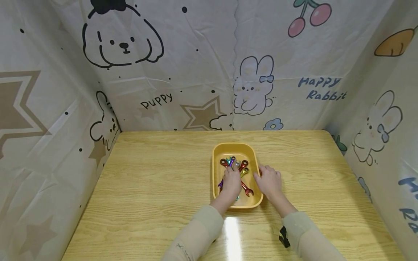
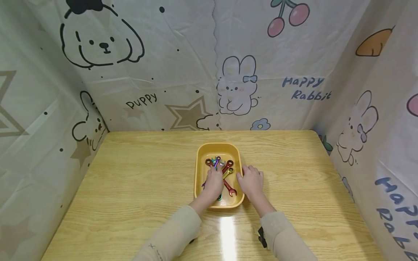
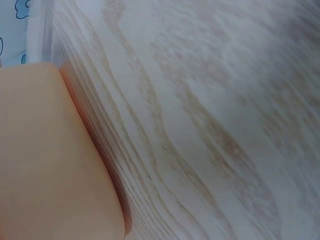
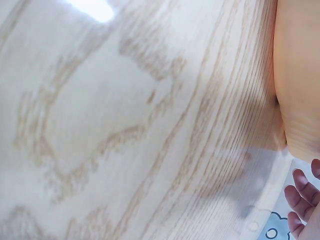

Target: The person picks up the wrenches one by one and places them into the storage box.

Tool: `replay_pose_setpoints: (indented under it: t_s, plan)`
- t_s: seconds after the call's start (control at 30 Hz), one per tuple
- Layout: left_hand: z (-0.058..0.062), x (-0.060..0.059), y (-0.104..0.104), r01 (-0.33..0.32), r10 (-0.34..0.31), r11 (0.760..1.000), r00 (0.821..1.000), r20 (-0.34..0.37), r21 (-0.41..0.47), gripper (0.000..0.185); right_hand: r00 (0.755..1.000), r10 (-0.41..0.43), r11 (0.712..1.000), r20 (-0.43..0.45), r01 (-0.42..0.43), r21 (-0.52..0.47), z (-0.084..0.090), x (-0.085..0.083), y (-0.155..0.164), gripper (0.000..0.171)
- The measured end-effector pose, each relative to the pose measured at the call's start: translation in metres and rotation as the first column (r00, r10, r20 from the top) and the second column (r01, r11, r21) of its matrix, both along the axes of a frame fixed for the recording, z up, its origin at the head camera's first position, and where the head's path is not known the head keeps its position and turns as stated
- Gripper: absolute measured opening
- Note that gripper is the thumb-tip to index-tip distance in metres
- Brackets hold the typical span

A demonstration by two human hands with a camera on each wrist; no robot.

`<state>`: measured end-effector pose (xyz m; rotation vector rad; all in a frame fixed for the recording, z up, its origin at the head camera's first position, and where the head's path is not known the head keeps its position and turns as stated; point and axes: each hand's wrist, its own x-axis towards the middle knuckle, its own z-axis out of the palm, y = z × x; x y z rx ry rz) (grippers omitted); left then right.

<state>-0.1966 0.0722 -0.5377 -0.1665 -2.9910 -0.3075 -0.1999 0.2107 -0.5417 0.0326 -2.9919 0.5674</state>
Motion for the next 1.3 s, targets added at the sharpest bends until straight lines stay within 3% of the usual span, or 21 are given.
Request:
replay_pose_setpoints:
  t_s: [0.17, 0.83, 1.07, 1.2, 1.3]
  plan:
    - [-0.002, 0.000, 0.002, 0.004, -0.004, 1.000, 0.999, 0.050, -0.007, 0.047, 1.000, 0.000, 1.000, -0.003, 0.000, 0.004, 0.000, 0.000, 0.000, 0.038]
    - [-0.003, -0.001, 0.008, -0.017, 0.017, 1.000, 1.000, 0.009, -0.004, 0.036, 1.000, -0.004, 1.000, 0.002, 0.004, 0.006, -0.003, -0.001, 0.000, 0.039]
    - [-0.006, -0.002, 0.009, 0.022, -0.022, 0.994, 1.000, 0.004, -0.111, 0.038, 1.000, 0.000, 1.000, 0.004, 0.000, 0.009, -0.002, 0.000, 0.001, 0.040]
    - [-0.006, -0.002, 0.011, 0.039, -0.035, 0.974, 0.999, 0.021, -0.223, 0.042, 1.000, 0.000, 1.000, 0.010, 0.000, 0.008, -0.001, 0.000, 0.001, 0.042]
    - [-0.006, -0.001, 0.012, 0.049, -0.041, 0.965, 0.999, 0.034, -0.259, 0.044, 1.000, -0.001, 1.000, 0.015, 0.001, 0.010, -0.002, 0.000, 0.001, 0.043]
